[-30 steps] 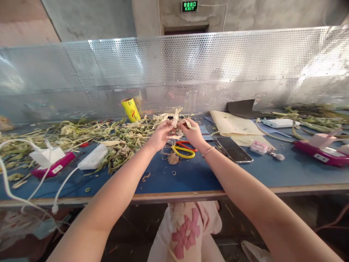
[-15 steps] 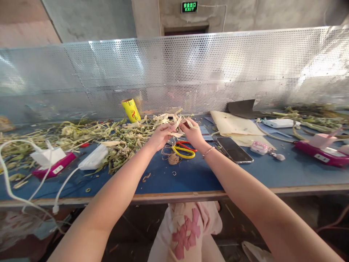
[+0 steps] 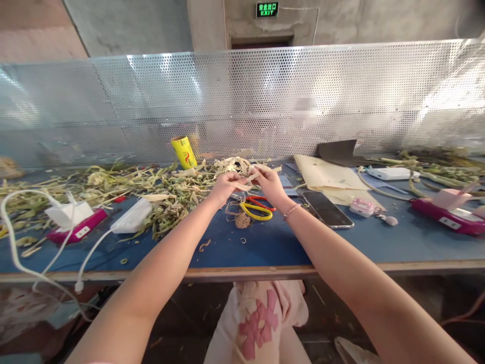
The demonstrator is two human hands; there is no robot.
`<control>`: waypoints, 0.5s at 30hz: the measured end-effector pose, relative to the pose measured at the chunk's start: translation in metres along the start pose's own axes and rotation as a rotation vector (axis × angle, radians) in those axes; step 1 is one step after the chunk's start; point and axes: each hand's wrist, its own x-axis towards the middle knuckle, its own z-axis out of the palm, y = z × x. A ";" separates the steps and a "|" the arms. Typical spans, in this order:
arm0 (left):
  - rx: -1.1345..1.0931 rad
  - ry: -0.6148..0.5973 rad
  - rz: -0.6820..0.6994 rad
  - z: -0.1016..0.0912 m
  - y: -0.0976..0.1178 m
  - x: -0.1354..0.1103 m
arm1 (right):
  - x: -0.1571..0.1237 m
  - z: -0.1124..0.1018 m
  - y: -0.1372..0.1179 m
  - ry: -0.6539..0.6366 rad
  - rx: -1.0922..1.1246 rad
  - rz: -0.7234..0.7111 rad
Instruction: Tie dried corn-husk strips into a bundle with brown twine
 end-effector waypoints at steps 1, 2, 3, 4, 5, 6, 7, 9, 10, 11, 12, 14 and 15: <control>-0.011 -0.004 0.009 0.000 0.000 0.000 | 0.000 0.000 0.001 -0.018 0.019 0.014; -0.022 -0.008 0.019 0.000 -0.001 0.000 | 0.000 -0.001 0.001 -0.034 0.024 0.022; -0.032 -0.009 0.027 0.001 -0.001 0.000 | 0.000 -0.001 0.001 -0.043 0.021 0.023; -0.039 -0.006 0.033 0.001 -0.002 0.000 | 0.000 -0.002 0.001 -0.048 0.017 0.021; -0.046 0.002 0.039 0.001 -0.003 0.001 | -0.001 -0.002 0.000 -0.053 0.020 0.019; -0.058 0.009 0.048 0.002 -0.004 0.001 | -0.001 -0.003 -0.001 -0.061 0.028 0.018; -0.071 0.014 0.057 0.002 -0.004 0.001 | -0.001 -0.003 -0.002 -0.072 0.039 0.020; -0.096 0.033 0.081 0.003 -0.005 0.002 | 0.000 -0.003 -0.003 -0.102 0.073 0.029; -0.105 0.044 0.089 0.003 -0.004 0.002 | 0.000 -0.003 -0.002 -0.120 0.087 0.034; -0.113 0.058 0.095 0.003 -0.004 0.002 | 0.000 -0.003 -0.002 -0.139 0.094 0.036; -0.120 0.072 0.096 0.003 -0.003 0.002 | 0.000 -0.003 -0.001 -0.159 0.092 0.034; -0.135 0.095 0.090 0.002 -0.002 0.002 | -0.001 -0.002 0.002 -0.178 0.054 0.007; -0.145 0.103 0.087 0.002 -0.001 0.002 | -0.002 -0.001 0.003 -0.177 0.004 -0.024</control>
